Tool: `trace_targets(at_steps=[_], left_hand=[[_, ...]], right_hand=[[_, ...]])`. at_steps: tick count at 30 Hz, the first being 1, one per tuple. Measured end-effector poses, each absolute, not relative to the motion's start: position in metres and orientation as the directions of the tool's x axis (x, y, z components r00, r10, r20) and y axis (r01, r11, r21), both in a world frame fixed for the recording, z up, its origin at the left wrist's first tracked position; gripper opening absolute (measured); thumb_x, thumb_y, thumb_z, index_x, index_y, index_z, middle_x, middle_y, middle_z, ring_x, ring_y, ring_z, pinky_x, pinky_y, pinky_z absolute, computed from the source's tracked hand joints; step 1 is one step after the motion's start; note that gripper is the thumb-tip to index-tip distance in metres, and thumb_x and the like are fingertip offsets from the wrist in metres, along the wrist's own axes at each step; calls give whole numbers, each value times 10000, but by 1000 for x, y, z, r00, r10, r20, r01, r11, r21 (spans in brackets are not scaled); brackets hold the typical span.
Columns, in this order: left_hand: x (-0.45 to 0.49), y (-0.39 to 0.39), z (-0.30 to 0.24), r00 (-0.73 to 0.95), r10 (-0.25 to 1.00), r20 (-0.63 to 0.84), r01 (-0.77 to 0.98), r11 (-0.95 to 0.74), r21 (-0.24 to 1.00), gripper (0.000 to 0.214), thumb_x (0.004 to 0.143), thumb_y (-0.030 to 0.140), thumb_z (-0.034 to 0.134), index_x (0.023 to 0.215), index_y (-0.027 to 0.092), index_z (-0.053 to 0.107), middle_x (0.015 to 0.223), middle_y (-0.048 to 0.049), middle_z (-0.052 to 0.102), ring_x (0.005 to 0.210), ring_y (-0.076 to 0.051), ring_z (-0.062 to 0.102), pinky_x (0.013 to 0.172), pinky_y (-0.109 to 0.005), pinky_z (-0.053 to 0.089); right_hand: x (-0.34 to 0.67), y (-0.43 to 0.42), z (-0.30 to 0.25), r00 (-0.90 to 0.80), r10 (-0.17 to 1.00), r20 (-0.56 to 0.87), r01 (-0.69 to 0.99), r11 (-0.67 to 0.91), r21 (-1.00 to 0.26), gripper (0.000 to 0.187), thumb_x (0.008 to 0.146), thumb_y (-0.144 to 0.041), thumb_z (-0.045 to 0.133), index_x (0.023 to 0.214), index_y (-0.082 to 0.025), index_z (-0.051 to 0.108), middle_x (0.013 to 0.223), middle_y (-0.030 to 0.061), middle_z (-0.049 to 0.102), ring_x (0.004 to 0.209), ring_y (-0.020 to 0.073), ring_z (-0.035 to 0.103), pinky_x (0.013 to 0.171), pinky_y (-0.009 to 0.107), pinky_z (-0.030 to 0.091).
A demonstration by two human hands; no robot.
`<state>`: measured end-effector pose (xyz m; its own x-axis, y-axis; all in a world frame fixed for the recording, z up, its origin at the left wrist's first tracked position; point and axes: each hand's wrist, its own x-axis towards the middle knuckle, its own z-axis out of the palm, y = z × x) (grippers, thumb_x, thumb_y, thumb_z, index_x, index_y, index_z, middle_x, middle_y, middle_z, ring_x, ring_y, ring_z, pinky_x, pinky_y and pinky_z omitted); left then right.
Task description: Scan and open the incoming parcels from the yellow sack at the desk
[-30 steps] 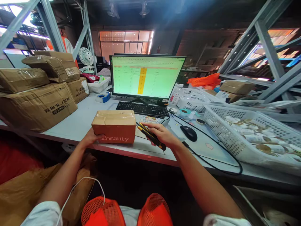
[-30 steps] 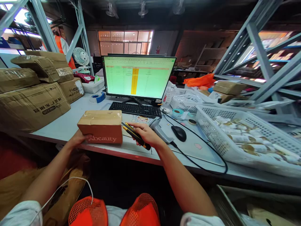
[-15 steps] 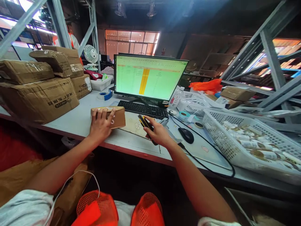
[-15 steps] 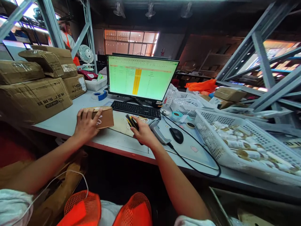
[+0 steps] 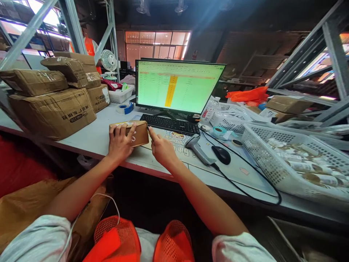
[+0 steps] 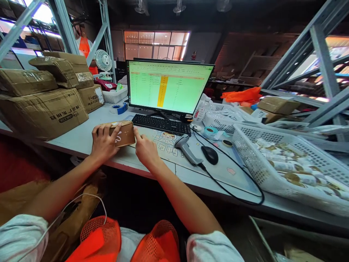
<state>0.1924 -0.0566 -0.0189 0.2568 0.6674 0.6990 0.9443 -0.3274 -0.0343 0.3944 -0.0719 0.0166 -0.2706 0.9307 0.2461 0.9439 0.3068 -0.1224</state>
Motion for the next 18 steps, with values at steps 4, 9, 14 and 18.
trace_targets(at_steps=[4, 9, 14, 18], left_hand=[[190, -58, -25, 244, 662, 709, 945, -328, -20, 859, 775, 205, 689, 1592, 227, 424, 1447, -201, 487, 1362, -419, 395, 1190, -598, 210], [184, -58, -24, 217, 665, 714, 938, -346, 37, 869, 741, 202, 742, 1564, 247, 465, 1435, -191, 493, 1355, -422, 402, 1190, -593, 210], [162, -52, 7, -180, 587, 789, 887, -250, 388, 1036, 652, 471, 898, 1553, 219, 454, 1348, -207, 530, 1265, -457, 470, 1124, -623, 319], [149, -51, 14, -170, 557, 813, 829, -366, 424, 1094, 633, 465, 933, 1575, 287, 406, 1379, -168, 528, 1305, -418, 486, 1154, -572, 348]], right_hand=[[392, -82, 14, -272, 944, 184, 952, 293, -94, 680, 1025, -174, 344, 1684, -219, 182, 1248, 171, 672, 987, 275, 688, 858, 370, 536], [387, -96, 0, -253, 960, 123, 961, 264, -86, 705, 993, -122, 372, 1676, -196, 214, 1238, 186, 685, 1010, 281, 699, 865, 369, 532], [398, -101, -11, -362, 932, 32, 916, 362, -171, 634, 994, -144, 403, 1622, -232, 380, 1212, 131, 718, 1042, 269, 700, 869, 349, 528], [434, -98, 43, -197, 911, 363, 958, 258, -127, 632, 1025, -199, 400, 1649, -264, 325, 1226, 131, 711, 982, 274, 706, 832, 359, 527]])
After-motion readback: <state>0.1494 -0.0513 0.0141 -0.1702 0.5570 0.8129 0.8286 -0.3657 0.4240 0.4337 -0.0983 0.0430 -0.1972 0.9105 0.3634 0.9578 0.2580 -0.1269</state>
